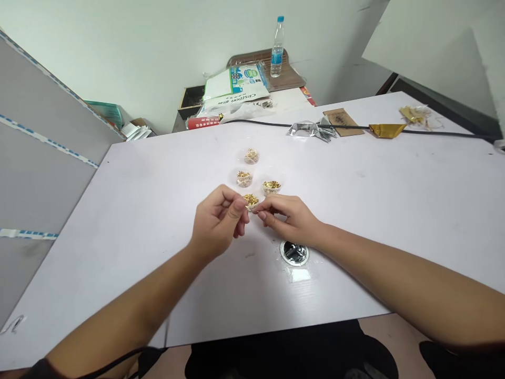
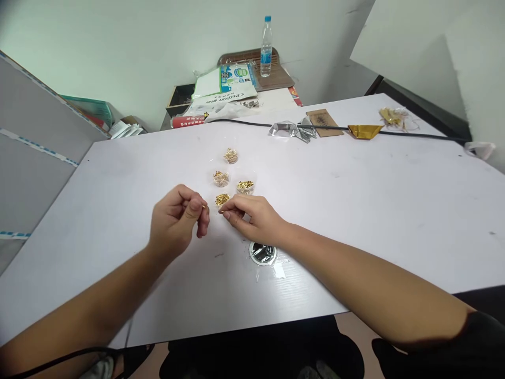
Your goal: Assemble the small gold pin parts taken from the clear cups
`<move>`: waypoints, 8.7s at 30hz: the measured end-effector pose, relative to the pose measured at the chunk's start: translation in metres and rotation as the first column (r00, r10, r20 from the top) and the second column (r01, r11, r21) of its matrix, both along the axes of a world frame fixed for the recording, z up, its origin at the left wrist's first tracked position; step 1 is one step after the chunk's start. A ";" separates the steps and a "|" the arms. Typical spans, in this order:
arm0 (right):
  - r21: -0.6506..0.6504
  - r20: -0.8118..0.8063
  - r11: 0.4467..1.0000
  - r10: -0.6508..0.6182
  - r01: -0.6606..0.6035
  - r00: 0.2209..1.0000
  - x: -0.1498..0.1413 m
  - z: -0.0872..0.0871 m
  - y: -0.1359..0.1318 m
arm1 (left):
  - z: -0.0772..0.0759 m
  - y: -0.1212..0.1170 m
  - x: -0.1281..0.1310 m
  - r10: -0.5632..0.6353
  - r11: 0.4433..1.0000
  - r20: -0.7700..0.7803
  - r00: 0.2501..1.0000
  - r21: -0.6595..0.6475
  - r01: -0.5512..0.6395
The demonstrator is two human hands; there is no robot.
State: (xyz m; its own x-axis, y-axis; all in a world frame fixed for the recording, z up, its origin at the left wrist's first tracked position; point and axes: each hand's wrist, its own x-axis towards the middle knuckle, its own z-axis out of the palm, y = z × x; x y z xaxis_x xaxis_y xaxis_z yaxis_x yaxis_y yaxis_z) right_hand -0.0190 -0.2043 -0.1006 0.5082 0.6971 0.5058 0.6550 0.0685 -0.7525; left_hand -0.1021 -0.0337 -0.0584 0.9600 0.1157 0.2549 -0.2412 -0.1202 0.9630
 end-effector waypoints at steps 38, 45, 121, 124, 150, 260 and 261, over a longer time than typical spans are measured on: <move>-0.004 0.197 0.999 0.037 -0.037 0.980 -0.005 0.007 -0.003 | -0.039 -0.007 -0.010 -0.230 0.947 -0.147 0.962 -0.260 0.187; -0.001 0.208 0.999 0.033 -0.034 0.978 -0.005 0.008 -0.003 | -0.036 -0.008 -0.010 -0.185 0.964 -0.141 0.973 -0.220 0.152; -0.300 0.719 0.937 0.099 0.178 0.688 -0.005 0.019 -0.012 | -0.038 0.000 -0.004 -0.105 0.886 0.069 0.992 0.460 0.061; -0.292 0.674 0.941 0.078 0.168 0.734 -0.003 0.017 -0.012 | -0.038 0.001 -0.004 -0.105 0.909 0.028 0.994 0.409 0.085; -0.094 0.419 0.996 0.035 0.006 0.907 0.006 0.017 -0.010 | -0.037 0.001 -0.001 -0.141 0.972 -0.130 0.982 -0.208 0.112; -0.277 0.586 0.958 0.112 0.068 0.803 0.004 0.025 -0.016 | -0.038 0.003 -0.007 -0.071 0.870 0.289 0.955 0.485 -0.082; -0.279 0.585 0.958 0.114 0.068 0.803 0.004 0.025 -0.016 | -0.038 0.003 -0.007 -0.077 0.869 0.300 0.951 0.488 -0.084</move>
State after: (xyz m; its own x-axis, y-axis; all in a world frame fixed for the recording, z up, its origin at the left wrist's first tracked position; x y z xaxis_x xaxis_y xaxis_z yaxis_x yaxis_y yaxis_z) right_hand -0.0151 -0.2205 -0.0751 0.1557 0.8590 0.4876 0.9763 -0.0586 -0.2085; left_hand -0.1092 -0.0309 -0.0959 0.8273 -0.0980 0.5531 -0.5061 -0.5572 0.6583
